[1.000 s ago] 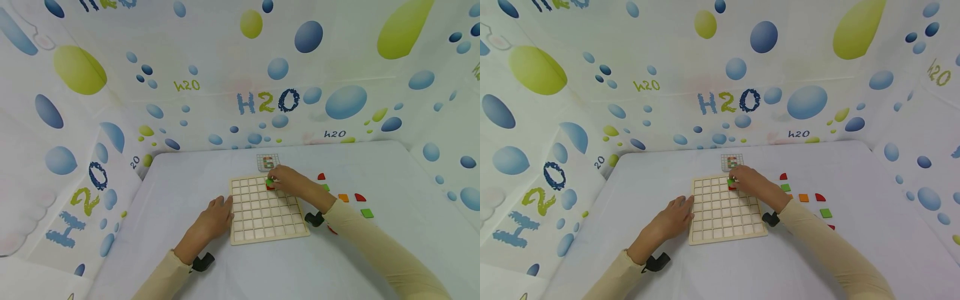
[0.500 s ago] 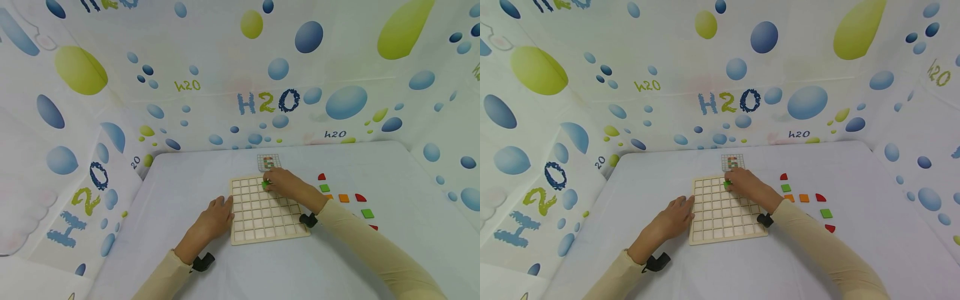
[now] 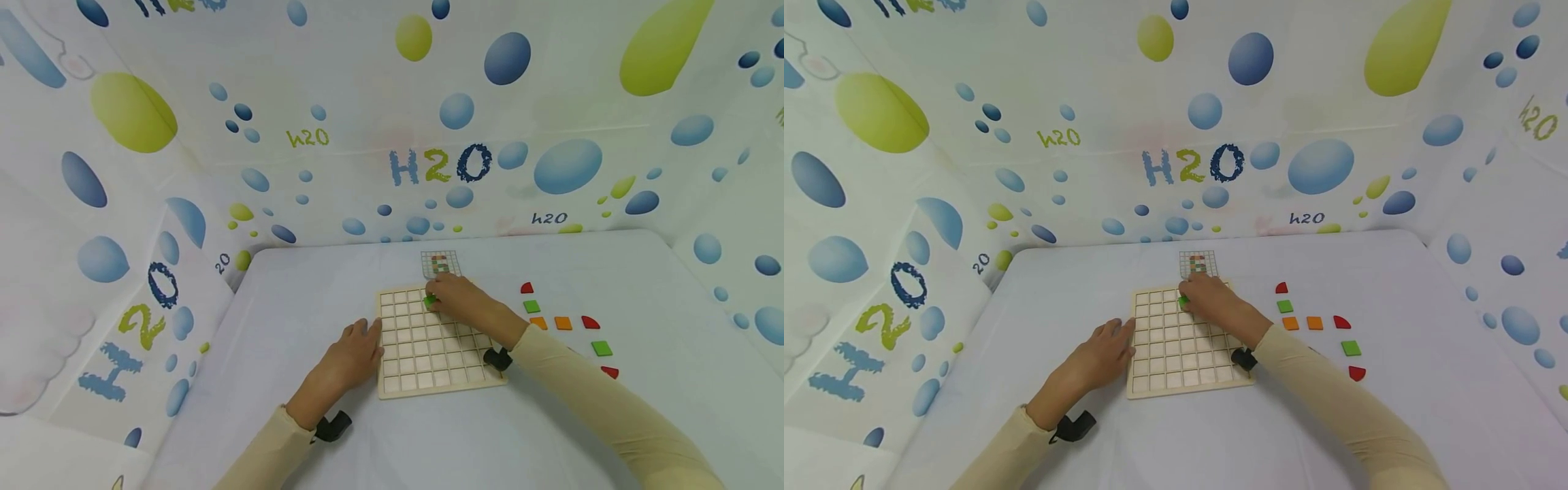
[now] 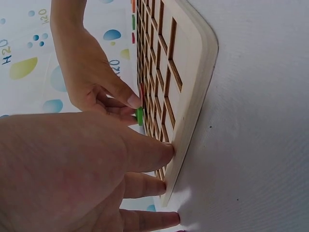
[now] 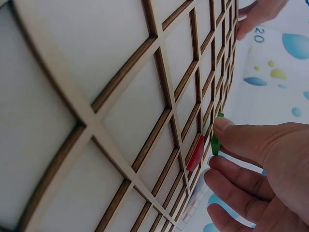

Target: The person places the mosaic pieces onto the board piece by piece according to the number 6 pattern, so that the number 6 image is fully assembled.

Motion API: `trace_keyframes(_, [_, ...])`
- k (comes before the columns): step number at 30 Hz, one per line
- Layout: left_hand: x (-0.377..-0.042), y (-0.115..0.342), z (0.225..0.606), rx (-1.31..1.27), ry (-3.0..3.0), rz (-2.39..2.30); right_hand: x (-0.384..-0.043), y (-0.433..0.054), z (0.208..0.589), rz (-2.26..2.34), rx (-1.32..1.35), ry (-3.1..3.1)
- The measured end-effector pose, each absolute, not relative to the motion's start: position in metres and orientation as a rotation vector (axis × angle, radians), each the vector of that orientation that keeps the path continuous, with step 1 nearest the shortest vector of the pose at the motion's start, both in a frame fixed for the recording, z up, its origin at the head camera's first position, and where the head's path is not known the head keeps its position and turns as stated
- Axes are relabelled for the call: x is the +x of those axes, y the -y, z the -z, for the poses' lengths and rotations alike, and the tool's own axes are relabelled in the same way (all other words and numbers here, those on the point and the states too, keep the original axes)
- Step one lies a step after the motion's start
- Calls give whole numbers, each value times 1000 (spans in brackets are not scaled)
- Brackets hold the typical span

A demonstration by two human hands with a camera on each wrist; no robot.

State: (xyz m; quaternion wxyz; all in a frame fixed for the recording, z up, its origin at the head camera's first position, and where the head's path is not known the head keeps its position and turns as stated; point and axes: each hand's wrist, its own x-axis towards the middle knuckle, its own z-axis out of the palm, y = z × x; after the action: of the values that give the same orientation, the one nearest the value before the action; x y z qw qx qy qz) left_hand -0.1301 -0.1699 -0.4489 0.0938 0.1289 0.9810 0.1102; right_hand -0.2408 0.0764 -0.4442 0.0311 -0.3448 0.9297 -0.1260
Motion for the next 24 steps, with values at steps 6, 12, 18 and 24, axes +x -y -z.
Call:
trace_keyframes(6, [-130,169,448,379,-2911,-325,-239,-74,442,322,-1053,-2868])
trace_keyframes(12, [-129,168,446,370,-2907,-330,-239,-73,441,306,-1049,-2855])
trace_keyframes(18, [-130,169,447,359,-2897,-336,-240,-73,443,304,-1045,-2845])
trace_keyframes(24, [-130,169,447,355,-2892,-321,-240,-73,444,320,-1039,-2848])
